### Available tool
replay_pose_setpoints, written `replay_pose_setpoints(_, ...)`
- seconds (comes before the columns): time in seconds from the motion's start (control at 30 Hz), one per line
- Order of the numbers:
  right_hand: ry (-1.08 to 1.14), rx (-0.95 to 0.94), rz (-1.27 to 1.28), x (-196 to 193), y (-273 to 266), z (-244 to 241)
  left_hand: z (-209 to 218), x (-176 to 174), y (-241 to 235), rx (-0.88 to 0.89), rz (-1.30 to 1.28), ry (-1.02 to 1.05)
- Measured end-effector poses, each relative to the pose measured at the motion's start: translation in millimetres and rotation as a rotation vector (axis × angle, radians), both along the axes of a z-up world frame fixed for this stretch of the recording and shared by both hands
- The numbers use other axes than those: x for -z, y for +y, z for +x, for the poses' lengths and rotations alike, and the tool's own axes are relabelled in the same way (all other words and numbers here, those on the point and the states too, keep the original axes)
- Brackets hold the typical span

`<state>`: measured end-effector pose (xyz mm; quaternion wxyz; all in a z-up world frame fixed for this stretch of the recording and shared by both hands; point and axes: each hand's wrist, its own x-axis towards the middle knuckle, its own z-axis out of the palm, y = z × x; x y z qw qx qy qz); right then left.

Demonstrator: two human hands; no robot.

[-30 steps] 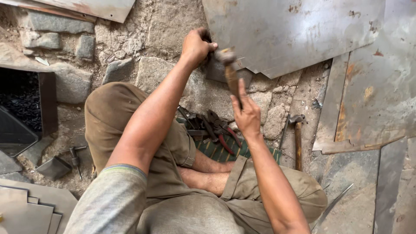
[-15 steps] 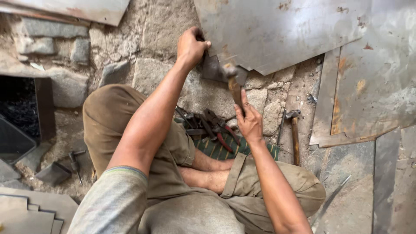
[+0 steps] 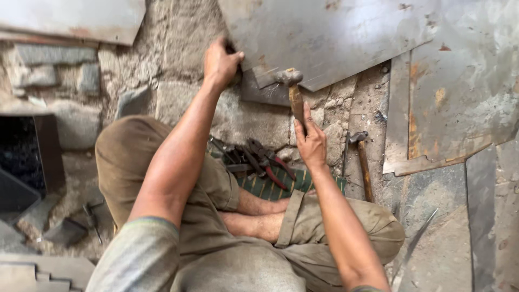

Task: The person hammers, marks, and cuts large metal sheets while sitting on a stone floor. They use a hammer to flatten edges and a punch to mark points on the metal.

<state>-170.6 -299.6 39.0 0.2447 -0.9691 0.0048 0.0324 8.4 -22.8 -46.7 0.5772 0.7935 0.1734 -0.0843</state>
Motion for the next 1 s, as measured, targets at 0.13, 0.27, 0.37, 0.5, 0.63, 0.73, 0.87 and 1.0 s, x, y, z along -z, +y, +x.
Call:
replay_pose_setpoints(0.13,-0.262,-0.12,0.088,-4.1,0.0,-5.9,-7.0,7.0,3.3,-0.036,-0.016,-0.116)
replay_pose_setpoints(0.27,-0.071,-0.068,0.011,-8.7,6.2,-4.6,3.1,-8.1,16.9,-0.069,-0.077,-0.053)
replay_pose_setpoints(0.37,0.164,0.094,0.068,-2.6,2.8,-11.1,1.8,-4.6,27.8,-0.081,-0.096,-0.044)
replay_pose_setpoints(0.5,-0.021,-0.028,0.018,4.9,0.5,-3.4,10.6,-8.6,47.6,-0.117,-0.085,0.087)
replay_pose_setpoints(0.63,-0.252,-0.163,0.091,10.3,-9.2,-12.6,-0.8,0.2,48.6,-0.118,-0.12,0.017)
replay_pose_setpoints(0.73,-0.022,-0.063,-0.089,10.2,-11.2,-4.3,9.3,-10.2,55.0,-0.136,-0.111,0.058)
replay_pose_setpoints(0.87,0.054,0.016,0.037,12.7,-25.3,-13.8,10.4,-10.7,61.7,-0.147,-0.087,0.081)
replay_pose_setpoints(1.0,-0.1,-0.096,-0.044,13.2,-42.1,-15.8,16.7,-10.7,71.2,-0.167,-0.065,0.02)
